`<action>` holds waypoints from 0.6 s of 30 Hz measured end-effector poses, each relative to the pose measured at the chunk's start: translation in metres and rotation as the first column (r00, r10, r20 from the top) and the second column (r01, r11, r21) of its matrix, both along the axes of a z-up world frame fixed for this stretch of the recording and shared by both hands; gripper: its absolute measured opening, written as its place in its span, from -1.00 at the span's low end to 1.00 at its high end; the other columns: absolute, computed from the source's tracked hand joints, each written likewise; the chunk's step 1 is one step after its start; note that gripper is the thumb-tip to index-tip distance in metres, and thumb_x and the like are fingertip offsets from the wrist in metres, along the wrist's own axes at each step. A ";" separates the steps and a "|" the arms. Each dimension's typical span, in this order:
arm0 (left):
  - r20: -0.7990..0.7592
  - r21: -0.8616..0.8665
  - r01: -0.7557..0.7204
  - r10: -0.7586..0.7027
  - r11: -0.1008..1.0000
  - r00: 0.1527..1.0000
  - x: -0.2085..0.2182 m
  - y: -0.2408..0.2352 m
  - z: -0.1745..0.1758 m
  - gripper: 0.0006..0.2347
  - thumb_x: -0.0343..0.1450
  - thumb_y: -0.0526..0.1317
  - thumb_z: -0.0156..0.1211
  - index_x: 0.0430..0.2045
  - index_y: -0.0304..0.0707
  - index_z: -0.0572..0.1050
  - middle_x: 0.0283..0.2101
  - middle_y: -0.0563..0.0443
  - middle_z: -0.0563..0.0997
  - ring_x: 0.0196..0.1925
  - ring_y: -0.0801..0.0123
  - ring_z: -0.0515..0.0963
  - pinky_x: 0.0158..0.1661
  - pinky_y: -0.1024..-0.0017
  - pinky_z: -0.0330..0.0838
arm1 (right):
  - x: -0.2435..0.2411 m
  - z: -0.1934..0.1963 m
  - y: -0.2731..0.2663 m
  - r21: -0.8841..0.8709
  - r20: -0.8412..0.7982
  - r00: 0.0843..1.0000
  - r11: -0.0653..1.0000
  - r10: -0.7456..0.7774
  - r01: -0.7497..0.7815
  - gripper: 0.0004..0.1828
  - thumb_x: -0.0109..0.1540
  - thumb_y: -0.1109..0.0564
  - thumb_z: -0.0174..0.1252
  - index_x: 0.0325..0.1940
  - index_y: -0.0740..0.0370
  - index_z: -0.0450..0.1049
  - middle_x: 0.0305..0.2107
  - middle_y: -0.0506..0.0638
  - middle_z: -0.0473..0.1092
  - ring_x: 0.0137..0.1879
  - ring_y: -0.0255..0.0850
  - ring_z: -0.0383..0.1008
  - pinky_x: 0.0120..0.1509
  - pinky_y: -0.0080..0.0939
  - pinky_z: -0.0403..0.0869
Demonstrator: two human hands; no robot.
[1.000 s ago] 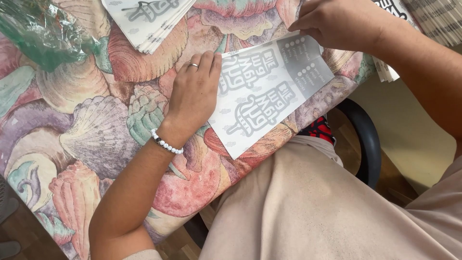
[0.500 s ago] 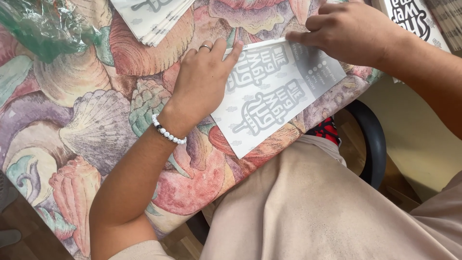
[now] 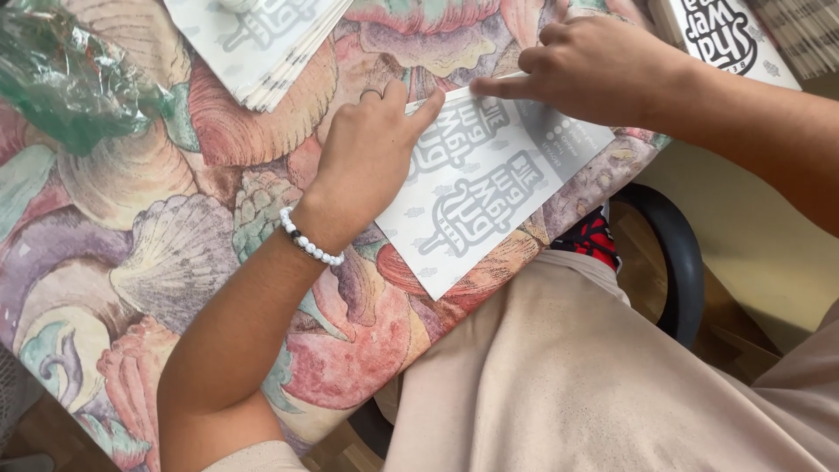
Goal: The person repeatedly folds small printed paper sheets in half, aligns the edges, and places each folded sheet into a growing stack on the right side of the table. The person handles the sheets one at a time from a pile on the left.
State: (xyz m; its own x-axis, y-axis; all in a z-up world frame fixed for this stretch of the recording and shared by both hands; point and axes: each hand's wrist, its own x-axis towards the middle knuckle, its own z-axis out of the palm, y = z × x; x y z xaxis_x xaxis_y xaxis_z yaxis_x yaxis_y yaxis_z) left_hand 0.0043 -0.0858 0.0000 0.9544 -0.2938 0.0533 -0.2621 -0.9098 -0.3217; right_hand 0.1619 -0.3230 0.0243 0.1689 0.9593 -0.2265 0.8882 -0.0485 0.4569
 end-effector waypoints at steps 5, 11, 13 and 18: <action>-0.059 0.063 -0.024 0.028 0.998 0.998 -0.007 -0.007 0.004 -0.47 0.42 -0.29 0.03 0.36 0.16 0.25 -0.25 0.06 0.40 -0.42 0.42 0.45 -0.52 0.51 0.39 | 0.002 -0.005 -0.002 -0.034 0.019 0.999 0.999 0.031 -0.031 -0.05 0.26 0.33 0.09 0.66 -0.32 0.05 -0.58 -0.24 0.42 -0.49 -0.36 0.49 -0.29 -0.35 0.47; 0.031 0.074 -0.072 0.070 0.995 0.997 -0.019 -0.013 -0.003 -0.50 0.43 -0.26 0.04 0.34 0.10 0.29 -0.22 0.07 0.38 -0.32 0.35 0.41 -0.40 0.43 0.38 | 0.006 -0.014 -0.020 0.047 -0.036 0.998 0.997 -0.059 0.061 -0.31 0.34 0.15 0.09 0.54 -0.34 0.27 -0.28 -0.34 0.48 -0.17 -0.32 0.48 -0.08 -0.05 0.43; 0.088 0.075 -0.121 0.115 0.990 0.990 -0.023 -0.015 -0.009 -0.54 0.45 -0.24 0.00 0.31 0.10 0.34 -0.16 0.10 0.39 -0.24 0.31 0.40 -0.30 0.39 0.36 | 0.009 -0.021 -0.027 0.175 -0.081 0.997 0.984 -0.008 0.023 -0.41 0.27 0.19 0.25 0.38 -0.19 0.46 -0.34 -0.27 0.47 -0.16 -0.26 0.53 -0.21 -0.15 0.32; 0.150 0.002 -0.125 0.124 0.992 0.981 -0.028 -0.012 -0.017 -0.60 0.44 -0.24 0.05 0.23 -0.02 0.39 -0.12 0.06 0.42 -0.16 0.28 0.41 -0.18 0.38 0.38 | 0.017 -0.031 -0.051 0.257 -0.200 0.980 0.965 -0.007 0.059 -0.62 0.27 0.17 0.26 0.18 -0.01 0.57 -0.26 -0.22 0.49 -0.10 -0.26 0.49 -0.05 -0.28 0.59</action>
State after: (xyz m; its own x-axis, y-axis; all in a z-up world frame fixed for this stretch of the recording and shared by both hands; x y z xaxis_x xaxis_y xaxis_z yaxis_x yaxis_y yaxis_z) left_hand -0.0236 -0.0978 -0.0170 0.9651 -0.1747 0.1953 -0.0952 -0.9282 -0.3597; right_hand 0.1792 -0.3737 -0.0071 0.1787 0.9839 -0.0009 0.9546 -0.1732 0.2422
